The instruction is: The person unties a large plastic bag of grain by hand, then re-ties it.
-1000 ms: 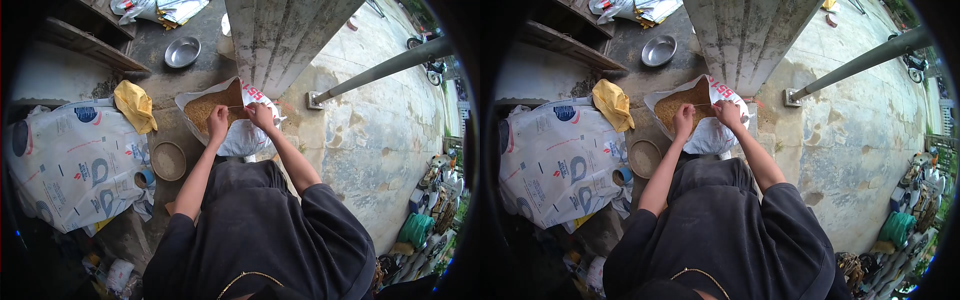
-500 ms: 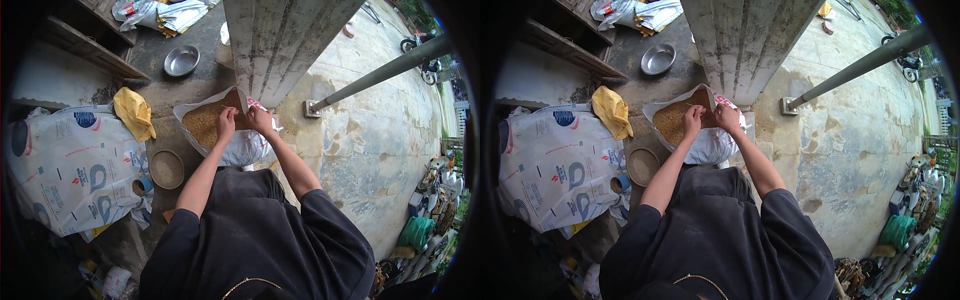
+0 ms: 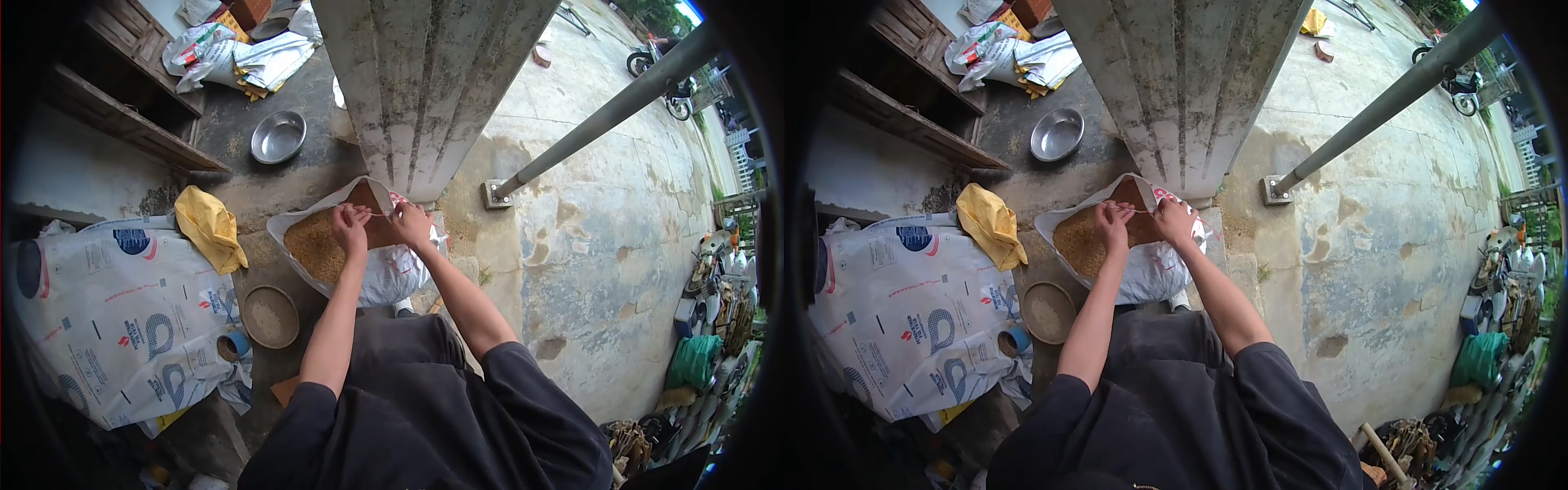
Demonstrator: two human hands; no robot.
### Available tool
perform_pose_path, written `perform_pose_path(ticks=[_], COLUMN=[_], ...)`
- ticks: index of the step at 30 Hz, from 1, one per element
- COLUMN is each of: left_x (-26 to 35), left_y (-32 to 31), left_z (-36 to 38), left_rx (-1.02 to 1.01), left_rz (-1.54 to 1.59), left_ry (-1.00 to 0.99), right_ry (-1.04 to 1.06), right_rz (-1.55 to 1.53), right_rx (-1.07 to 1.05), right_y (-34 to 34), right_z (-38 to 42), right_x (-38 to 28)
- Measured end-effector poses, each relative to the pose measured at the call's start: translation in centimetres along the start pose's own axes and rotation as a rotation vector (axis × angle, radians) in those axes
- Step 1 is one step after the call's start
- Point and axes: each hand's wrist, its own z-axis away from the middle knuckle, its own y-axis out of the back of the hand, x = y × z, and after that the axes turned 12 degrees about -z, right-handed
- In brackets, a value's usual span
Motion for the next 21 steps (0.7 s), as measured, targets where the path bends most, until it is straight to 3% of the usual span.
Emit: perform_pose_path(ticks=[2, 5, 7, 9, 12, 15, 17, 19, 21], left_x=[3.6, 11.2, 14.0, 14.3, 12.4, 10.7, 9.9, 10.1, 10.7], left_y=[2.0, 4.8, 5.9, 6.2, 6.9, 7.8, 8.4, 8.2, 8.2], left_z=[-1.1, -0.8, 0.5, 2.7, 6.6, 8.5, 9.3, 9.3, 9.6], left_rx=[0.149, 0.127, -0.001, -0.048, -0.038, -0.076, -0.100, -0.114, -0.107], left_rz=[-0.032, -0.133, -0.232, -0.285, -0.314, -0.380, -0.397, -0.319, -0.300], left_ry=[-0.102, -0.253, -0.379, -0.427, -0.522, -0.492, -0.480, -0.411, -0.396], right_ry=[-0.038, -0.061, 0.055, 0.065, 0.098, -0.065, 0.004, -0.023, -0.556], right_rz=[0.016, 0.046, -0.015, -0.058, -0.227, -0.358, -0.412, -0.447, -1.098], right_rx=[0.034, -0.027, -0.163, -0.153, 0.166, 0.235, 0.162, -0.124, -0.523], right_y=[-0.3, 1.3, 1.2, 1.2, 1.4, 3.0, 2.7, 0.9, -0.6], right_z=[0.3, 0.8, 0.9, 0.4, 1.1, 2.5, 4.0, 5.4, 6.0], right_x=[1.1, 1.0, 0.6, 0.3, 1.4, 0.0, -1.1, -1.4, -2.5])
